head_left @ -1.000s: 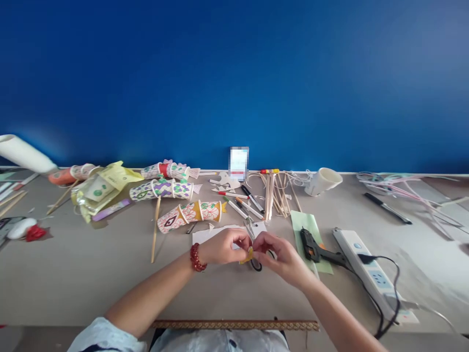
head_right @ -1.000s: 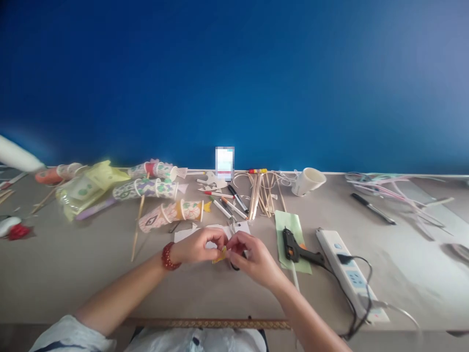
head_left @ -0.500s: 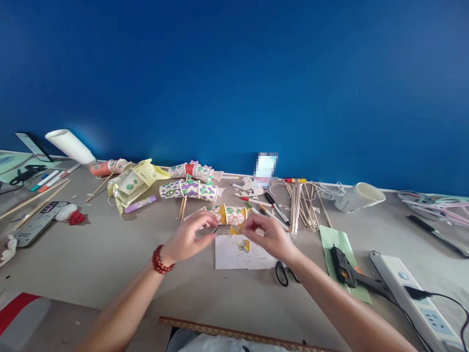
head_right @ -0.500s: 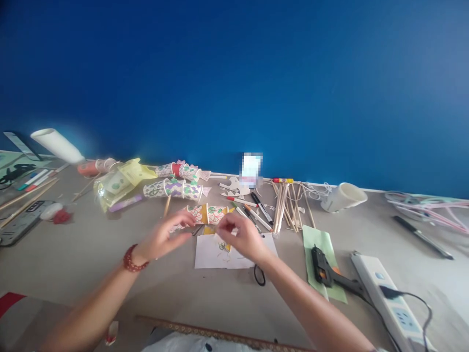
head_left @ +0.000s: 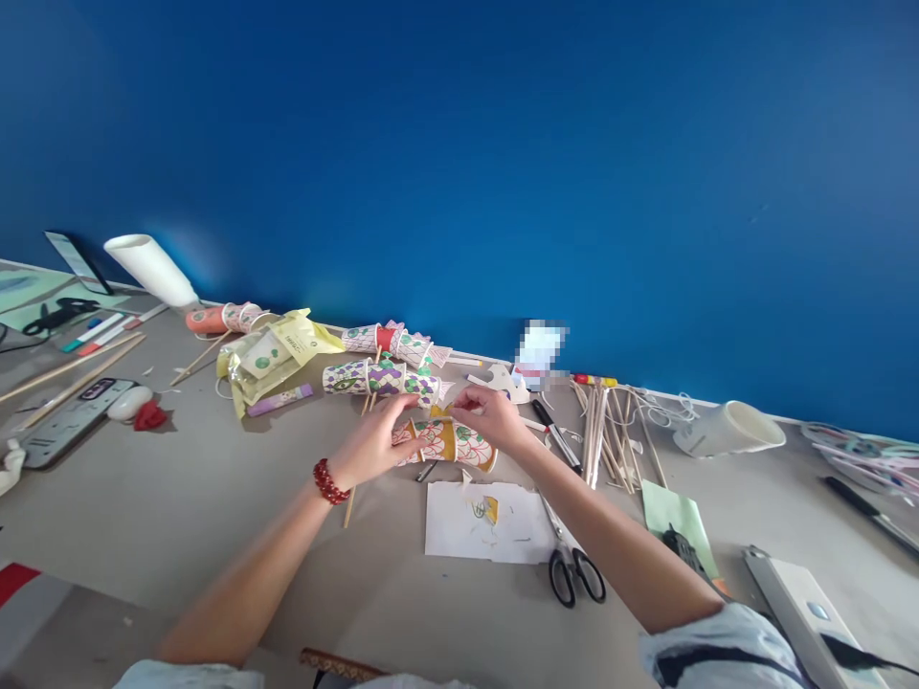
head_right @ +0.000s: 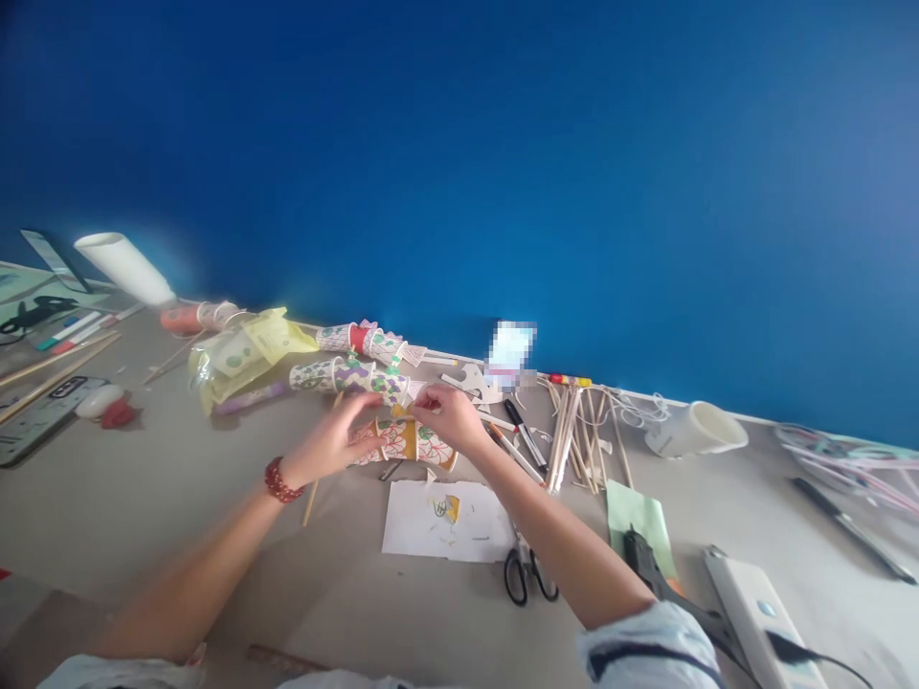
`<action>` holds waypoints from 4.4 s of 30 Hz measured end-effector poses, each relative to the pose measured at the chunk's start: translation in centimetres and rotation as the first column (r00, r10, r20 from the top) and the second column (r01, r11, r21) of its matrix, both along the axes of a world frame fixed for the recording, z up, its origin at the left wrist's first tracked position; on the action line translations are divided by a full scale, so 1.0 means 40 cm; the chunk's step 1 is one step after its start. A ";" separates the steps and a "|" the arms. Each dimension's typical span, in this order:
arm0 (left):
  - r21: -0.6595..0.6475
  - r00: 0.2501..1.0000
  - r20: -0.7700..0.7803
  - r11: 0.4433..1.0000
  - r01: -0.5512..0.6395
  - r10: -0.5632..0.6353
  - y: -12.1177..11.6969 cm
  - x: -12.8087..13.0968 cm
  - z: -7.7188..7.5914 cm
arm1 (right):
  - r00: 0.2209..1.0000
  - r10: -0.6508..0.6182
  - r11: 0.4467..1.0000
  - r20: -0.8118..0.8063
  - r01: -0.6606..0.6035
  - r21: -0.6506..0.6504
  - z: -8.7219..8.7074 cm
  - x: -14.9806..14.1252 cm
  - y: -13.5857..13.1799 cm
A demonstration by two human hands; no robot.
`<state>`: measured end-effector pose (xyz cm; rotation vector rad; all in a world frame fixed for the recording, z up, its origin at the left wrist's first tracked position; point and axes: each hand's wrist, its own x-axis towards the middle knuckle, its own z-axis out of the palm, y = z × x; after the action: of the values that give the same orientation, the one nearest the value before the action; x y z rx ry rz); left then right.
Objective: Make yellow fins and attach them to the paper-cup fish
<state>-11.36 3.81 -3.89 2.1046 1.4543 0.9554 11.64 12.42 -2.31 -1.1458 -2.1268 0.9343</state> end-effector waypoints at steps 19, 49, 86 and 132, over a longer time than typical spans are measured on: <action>0.049 0.988 -0.154 0.999 -0.019 0.026 0.013 0.051 -0.023 | 1.000 0.026 0.998 0.013 -0.025 -0.063 -0.012 0.002 0.010; 0.086 0.979 -0.204 0.996 0.013 0.004 0.007 0.059 -0.021 | 0.998 0.061 0.997 0.031 -0.060 -0.040 -0.017 0.012 0.007; 0.085 0.972 -0.236 0.996 0.019 0.002 0.006 0.064 -0.025 | 0.989 0.083 0.989 0.126 -0.098 0.115 -0.018 0.012 -0.001; 0.077 0.973 -0.230 0.997 0.029 -0.011 0.007 0.063 -0.026 | 0.980 0.087 0.980 0.179 -0.116 0.162 -0.011 0.011 -0.007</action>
<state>-8.84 4.09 -4.92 2.3482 1.5226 0.7955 12.09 12.15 -2.77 -1.0719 -2.3722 0.7002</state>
